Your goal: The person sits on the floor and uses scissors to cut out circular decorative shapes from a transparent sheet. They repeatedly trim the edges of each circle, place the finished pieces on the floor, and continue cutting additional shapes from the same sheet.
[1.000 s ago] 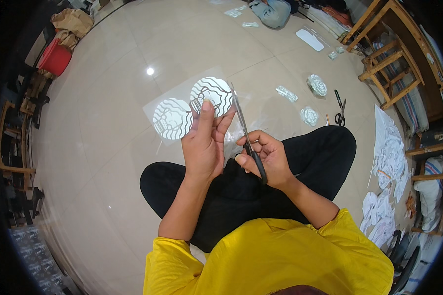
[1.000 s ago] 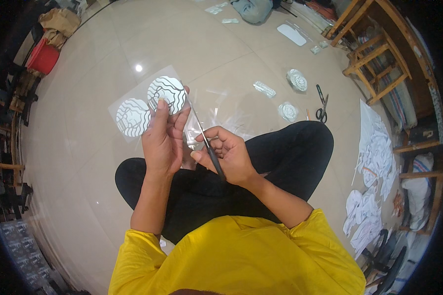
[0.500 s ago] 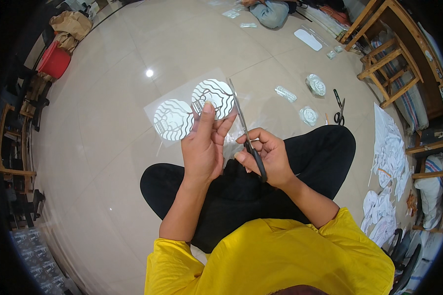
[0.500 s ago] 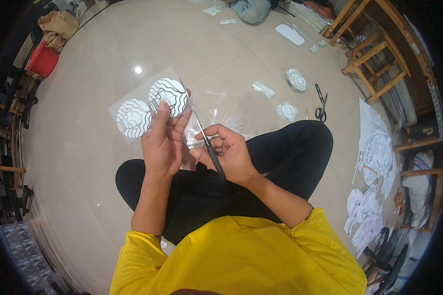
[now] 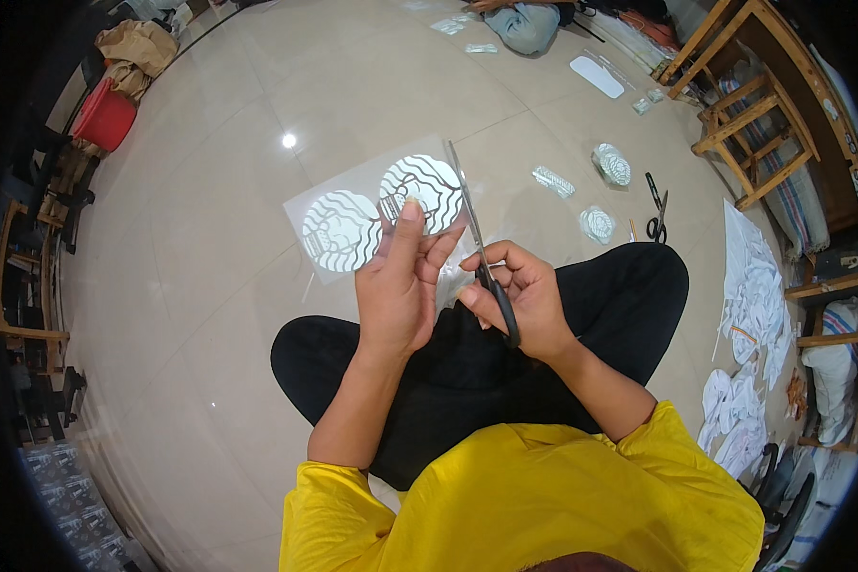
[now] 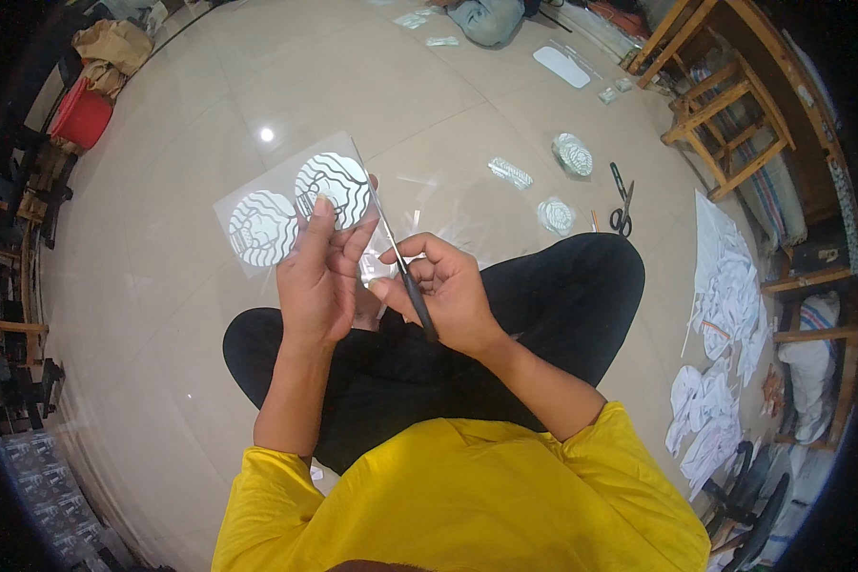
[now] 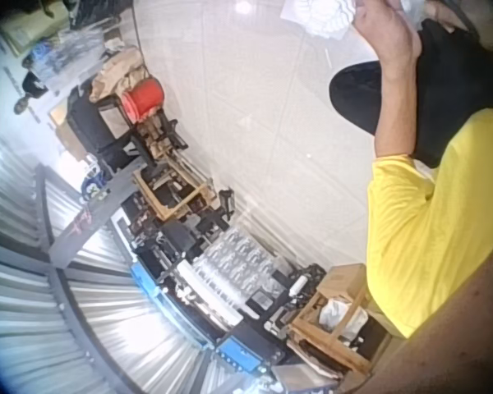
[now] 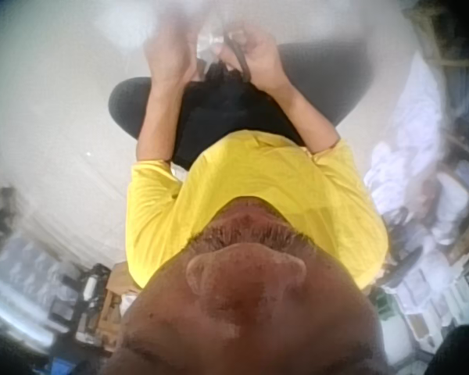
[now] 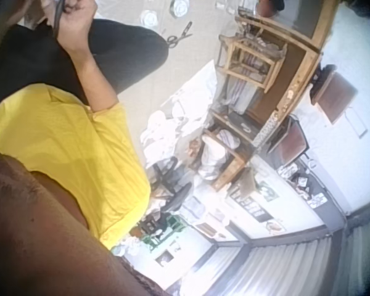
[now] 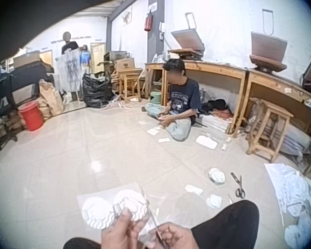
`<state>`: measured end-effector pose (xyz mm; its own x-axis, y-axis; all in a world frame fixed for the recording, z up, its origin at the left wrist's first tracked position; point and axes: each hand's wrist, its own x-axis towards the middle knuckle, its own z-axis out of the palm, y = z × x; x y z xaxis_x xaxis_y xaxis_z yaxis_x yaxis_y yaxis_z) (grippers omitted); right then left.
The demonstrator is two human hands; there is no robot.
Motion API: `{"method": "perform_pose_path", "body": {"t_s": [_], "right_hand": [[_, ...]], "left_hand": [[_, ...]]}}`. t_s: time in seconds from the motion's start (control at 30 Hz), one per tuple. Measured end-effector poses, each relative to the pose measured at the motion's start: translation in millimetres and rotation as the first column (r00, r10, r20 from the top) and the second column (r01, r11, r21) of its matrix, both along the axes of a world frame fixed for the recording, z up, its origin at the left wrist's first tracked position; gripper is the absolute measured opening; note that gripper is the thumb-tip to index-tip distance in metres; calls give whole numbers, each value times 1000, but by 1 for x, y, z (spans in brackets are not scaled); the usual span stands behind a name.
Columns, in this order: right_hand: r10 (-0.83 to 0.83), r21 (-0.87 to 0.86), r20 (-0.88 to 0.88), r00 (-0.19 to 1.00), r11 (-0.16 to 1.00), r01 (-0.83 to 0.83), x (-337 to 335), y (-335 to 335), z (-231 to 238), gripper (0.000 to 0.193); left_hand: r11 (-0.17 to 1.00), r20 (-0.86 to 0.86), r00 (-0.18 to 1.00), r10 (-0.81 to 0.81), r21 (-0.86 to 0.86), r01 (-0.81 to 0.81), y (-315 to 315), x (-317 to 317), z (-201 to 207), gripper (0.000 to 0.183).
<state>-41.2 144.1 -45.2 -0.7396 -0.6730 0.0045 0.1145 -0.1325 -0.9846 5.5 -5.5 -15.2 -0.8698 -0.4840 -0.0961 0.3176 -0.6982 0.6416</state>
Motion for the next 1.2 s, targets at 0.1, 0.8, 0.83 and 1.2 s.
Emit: {"method": "perform_pose_path", "body": {"t_s": [0.1, 0.8, 0.83, 1.2], "right_hand": [[-1, 36, 14, 1000, 999, 1, -1, 1, 3, 29], [-283, -100, 6, 959, 954, 282, -42, -6, 33, 39], [-286, -96, 8, 958, 954, 285, -42, -7, 34, 40], [-288, -49, -132, 949, 958, 284, -19, -17, 24, 39]], "left_hand": [[1000, -5, 1000, -8, 17, 8, 0, 1, 0, 31], [779, 442, 830, -340, -362, 511, -27, 8, 6, 36], [759, 460, 825, -330, -390, 521, -29, 7, 8, 35], [904, 45, 998, -48, -423, 62, -20, -11, -17, 25]]}}
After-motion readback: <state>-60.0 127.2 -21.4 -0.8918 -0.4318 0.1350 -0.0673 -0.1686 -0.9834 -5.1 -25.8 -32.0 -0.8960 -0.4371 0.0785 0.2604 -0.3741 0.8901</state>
